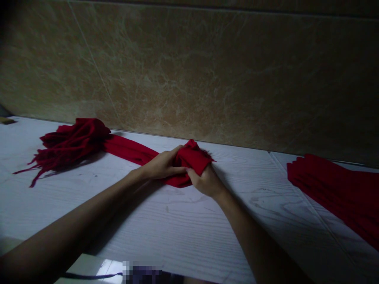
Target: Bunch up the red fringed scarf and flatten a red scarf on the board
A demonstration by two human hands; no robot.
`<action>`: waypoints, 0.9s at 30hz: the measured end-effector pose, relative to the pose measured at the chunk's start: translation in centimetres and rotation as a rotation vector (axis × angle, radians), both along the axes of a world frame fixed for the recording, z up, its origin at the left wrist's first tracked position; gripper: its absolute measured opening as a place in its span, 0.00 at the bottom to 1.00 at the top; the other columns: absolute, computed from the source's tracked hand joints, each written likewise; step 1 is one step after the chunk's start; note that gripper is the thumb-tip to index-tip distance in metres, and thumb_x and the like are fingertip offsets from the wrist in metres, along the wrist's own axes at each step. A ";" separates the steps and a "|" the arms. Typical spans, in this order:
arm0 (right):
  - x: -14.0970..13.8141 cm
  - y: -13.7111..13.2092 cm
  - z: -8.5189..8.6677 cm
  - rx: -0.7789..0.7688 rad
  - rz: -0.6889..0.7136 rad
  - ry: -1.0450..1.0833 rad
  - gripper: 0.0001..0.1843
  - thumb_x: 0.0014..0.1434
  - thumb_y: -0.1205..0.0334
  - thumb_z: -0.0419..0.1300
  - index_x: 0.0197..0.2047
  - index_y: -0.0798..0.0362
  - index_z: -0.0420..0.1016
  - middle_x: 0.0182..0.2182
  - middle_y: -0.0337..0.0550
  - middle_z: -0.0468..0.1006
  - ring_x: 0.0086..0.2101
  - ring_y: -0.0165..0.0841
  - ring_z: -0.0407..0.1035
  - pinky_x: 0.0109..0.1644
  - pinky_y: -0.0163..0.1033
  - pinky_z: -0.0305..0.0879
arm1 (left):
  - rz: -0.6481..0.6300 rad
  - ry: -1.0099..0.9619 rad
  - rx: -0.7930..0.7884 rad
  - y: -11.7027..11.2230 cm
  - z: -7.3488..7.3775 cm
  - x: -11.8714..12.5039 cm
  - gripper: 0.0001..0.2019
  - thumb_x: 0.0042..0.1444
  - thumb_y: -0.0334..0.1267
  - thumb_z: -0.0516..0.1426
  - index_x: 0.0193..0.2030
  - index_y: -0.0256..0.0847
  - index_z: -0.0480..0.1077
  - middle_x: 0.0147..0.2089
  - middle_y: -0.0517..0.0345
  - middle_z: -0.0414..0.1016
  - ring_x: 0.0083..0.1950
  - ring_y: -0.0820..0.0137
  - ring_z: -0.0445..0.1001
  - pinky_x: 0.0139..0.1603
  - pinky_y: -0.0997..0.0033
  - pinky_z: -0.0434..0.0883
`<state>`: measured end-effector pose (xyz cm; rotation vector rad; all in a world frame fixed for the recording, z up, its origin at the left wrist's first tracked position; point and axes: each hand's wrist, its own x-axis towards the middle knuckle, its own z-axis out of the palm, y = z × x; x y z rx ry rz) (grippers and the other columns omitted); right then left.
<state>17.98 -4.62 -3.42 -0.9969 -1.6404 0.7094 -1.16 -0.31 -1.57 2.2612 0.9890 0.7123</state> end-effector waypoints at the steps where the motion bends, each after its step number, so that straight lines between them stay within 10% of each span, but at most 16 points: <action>1: -0.1 -0.1 -0.1 0.010 0.014 -0.041 0.22 0.51 0.61 0.63 0.51 0.45 0.79 0.53 0.42 0.79 0.58 0.48 0.67 0.70 0.56 0.53 | -0.011 0.023 0.005 -0.1 -0.1 0.2 0.31 0.55 0.49 0.63 0.63 0.41 0.64 0.47 0.49 0.81 0.45 0.57 0.78 0.47 0.63 0.72; 27: -0.2 0.2 -0.5 0.065 0.002 -0.132 0.17 0.56 0.60 0.61 0.50 0.45 0.76 0.47 0.46 0.80 0.60 0.48 0.65 0.71 0.57 0.50 | 0.013 0.023 0.041 0.4 -0.9 0.3 0.28 0.56 0.44 0.61 0.63 0.41 0.63 0.49 0.46 0.81 0.46 0.55 0.79 0.47 0.59 0.72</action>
